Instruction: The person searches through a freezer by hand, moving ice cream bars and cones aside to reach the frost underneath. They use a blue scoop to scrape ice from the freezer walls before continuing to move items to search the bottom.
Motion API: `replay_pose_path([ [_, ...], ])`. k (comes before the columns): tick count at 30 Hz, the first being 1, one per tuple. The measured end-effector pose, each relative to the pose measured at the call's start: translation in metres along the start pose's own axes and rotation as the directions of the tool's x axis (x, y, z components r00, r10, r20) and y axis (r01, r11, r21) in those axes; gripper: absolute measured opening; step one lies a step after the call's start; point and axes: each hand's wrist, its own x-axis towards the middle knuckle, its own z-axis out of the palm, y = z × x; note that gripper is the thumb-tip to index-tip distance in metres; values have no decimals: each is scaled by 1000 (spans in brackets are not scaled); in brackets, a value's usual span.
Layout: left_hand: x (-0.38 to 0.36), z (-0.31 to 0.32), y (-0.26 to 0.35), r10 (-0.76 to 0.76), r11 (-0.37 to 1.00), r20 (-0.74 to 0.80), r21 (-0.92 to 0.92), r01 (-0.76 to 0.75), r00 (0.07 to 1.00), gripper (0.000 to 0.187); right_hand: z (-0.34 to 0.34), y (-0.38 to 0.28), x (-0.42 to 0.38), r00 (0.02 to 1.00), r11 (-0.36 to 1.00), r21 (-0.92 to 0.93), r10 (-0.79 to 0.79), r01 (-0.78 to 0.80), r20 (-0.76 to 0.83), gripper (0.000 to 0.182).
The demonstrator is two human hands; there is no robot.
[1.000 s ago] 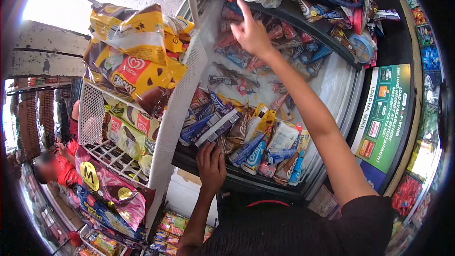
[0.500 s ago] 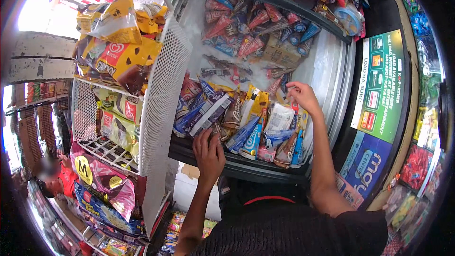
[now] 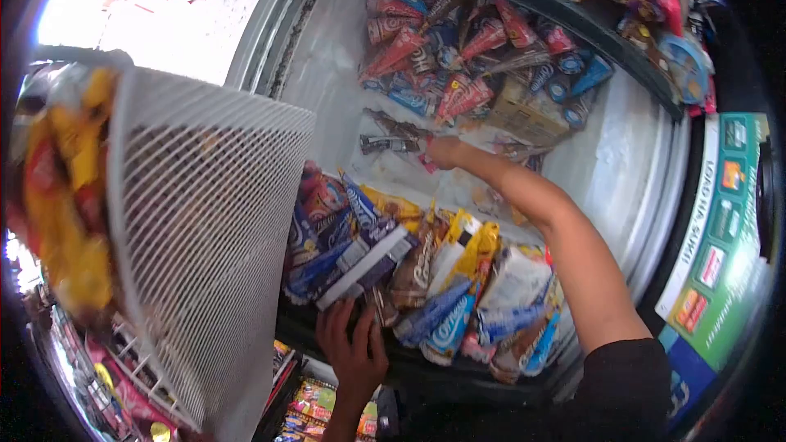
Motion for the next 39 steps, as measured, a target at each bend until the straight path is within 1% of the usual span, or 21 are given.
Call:
replay_pose_path([
  [1, -1, 0, 0, -25, 1000, 8, -5, 25, 1000, 26, 16, -1, 21, 994, 993, -57, -103, 104, 26, 19],
  [2, -1, 0, 0, -50, 999, 20, -8, 50, 999, 25, 21, -5, 34, 993, 992, -46, -114, 115, 22, 19],
  [4, -2, 0, -1, -60, 998, 58, 37, 58, 997, 25, 28, -12, 57, 995, 999, 39, -19, 15, 98, 20],
  [8, -4, 1, 0, -61, 995, 123, 82, 51, 990, 21, 44, -5, 120, 996, 984, 175, -44, 31, 75, 27],
  [10, -5, 2, 1, -86, 991, 150, 116, 69, 985, 21, 75, 6, 168, 911, 958, -77, -288, 278, -297, 35],
  [11, -4, 4, 0, -96, 988, 166, 137, 74, 981, 22, 89, 6, 187, 912, 957, -66, -291, 284, -291, 35],
  [13, -4, 9, -4, -166, 983, 210, 112, 145, 964, 22, 105, -1, 210, 733, 999, -3, -39, 50, -679, 34],
  [15, -1, 14, -7, -236, 971, 239, 84, 222, 942, 23, 111, -1, 219, 759, 1000, -3, -22, 26, -650, 33],
  [17, 7, 11, -5, -62, 998, 116, -7, 63, 991, 23, 104, -4, 210, 786, 1000, -4, -9, 9, -619, 32],
  [19, 9, 11, -4, -55, 998, 127, 16, 54, 990, 24, 91, -11, 185, 844, 988, -143, -31, -55, -535, 33],
  [23, 1, 9, -8, -85, 994, 164, 76, 74, 983, 27, 92, 4, 169, 866, 987, -160, -109, 34, -489, 34],
  [25, -1, 9, -10, -67, 997, 149, 38, 62, 987, 27, 99, 15, 154, 955, 941, -335, -143, 49, -259, 36],
  [26, -1, 10, -11, -48, 999, 129, 5, 48, 990, 28, 108, 26, 143, 956, 938, -343, -142, 48, -255, 36],
  [28, -2, 9, -11, -54, 998, 135, 22, 51, 989, 27, 117, 36, 123, 842, 919, -352, -329, 180, -428, 35],
  [29, -3, 8, -11, -55, 998, 157, 42, 49, 986, 26, 115, 33, 124, 844, 919, -348, -328, 183, -423, 35],
  [31, 0, 12, -11, -13, 999, 103, 34, 10, 995, 25, 95, 27, 140, 974, 958, -204, -219, 202, -65, 37],
  [33, 0, 13, -11, 29, 999, 46, 36, -30, 999, 24, 62, 7, 162, 978, 980, -98, -183, 173, -101, 31],
  [35, -2, 8, -10, -82, 997, 156, 19, 80, 984, 22, 40, -11, 174, 927, 967, -19, -250, 255, -281, 29],
  [36, -2, 8, -10, -83, 997, 156, 19, 81, 984, 22, 41, -16, 189, 926, 966, -20, -252, 257, -280, 29],
  [38, 0, 9, -10, -94, 996, 152, 1, 95, 984, 22, 61, -17, 221, 819, 977, -16, -187, 212, -543, 28],
  [39, 0, 10, -10, -94, 996, 156, 5, 94, 983, 22, 69, -20, 215, 819, 977, -10, -185, 214, -544, 28],
])
